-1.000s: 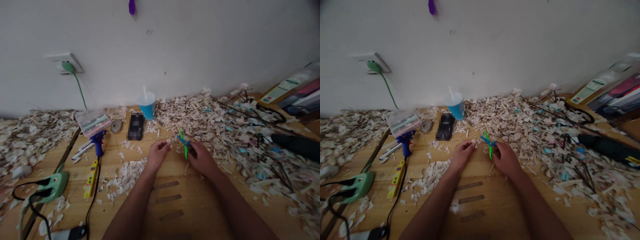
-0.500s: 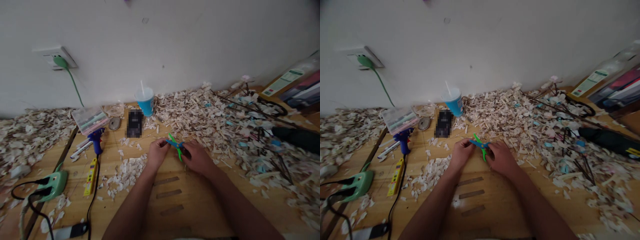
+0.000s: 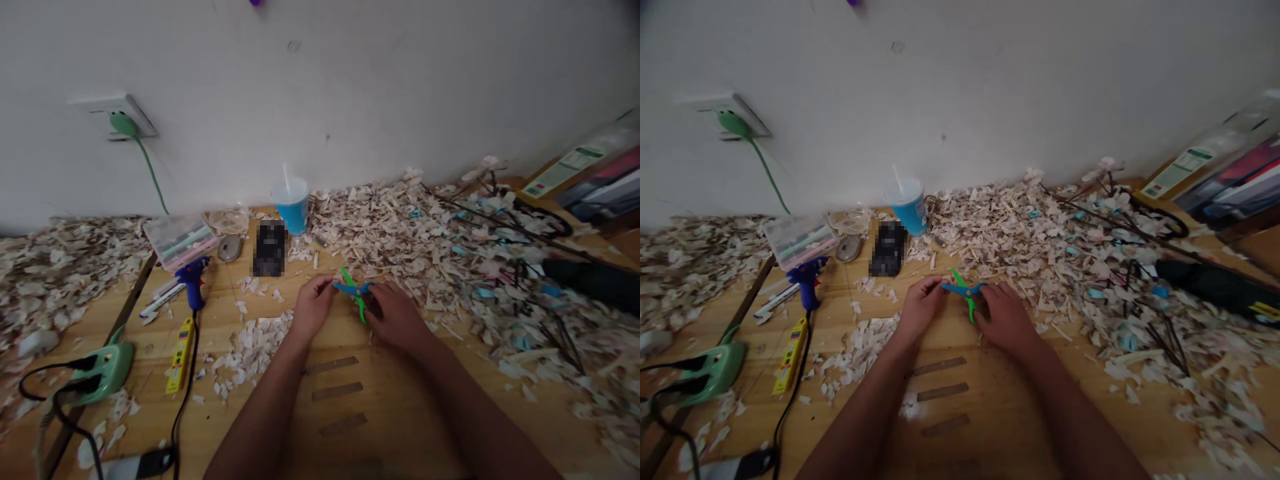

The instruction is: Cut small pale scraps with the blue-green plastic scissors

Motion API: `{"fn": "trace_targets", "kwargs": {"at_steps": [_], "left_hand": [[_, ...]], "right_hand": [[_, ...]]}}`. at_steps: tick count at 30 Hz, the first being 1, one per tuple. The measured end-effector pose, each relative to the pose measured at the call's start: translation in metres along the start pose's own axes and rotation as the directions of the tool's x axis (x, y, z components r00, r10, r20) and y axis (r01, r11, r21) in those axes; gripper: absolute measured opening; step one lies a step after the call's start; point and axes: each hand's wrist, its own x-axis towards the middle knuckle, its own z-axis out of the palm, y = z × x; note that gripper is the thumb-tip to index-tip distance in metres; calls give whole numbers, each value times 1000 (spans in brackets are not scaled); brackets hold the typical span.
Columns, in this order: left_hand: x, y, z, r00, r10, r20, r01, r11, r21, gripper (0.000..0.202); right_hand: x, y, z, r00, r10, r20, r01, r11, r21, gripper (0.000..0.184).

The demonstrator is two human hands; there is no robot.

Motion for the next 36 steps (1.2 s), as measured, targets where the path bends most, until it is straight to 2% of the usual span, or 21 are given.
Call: {"fn": "trace_targets", "kwargs": {"at_steps": [9,18,26,31,36], "left_hand": [[-5,-3,6,997,-62,-44,61,998,-22,15],[-5,4,7,995,-63,-75,64,998,12,13],[-5,4,8,994,-95,-46,93,994,-56,18],[-3,6,8,995,-99,-15,97,992,-80,20],[-5,3,7,998,-60,-19,59,997,-44,17]], "right_hand": [[0,-7,-4,1000,-2,31,2,1000,17,9],[-1,-10,-4,1000,3,28,-4,1000,30,5],[-1,-4,-2,999,2,52,-2,1000,0,8],[0,-2,-3,996,74,56,-75,997,21,13],[1,-8,-6,999,24,45,-26,999,44,7]]}}
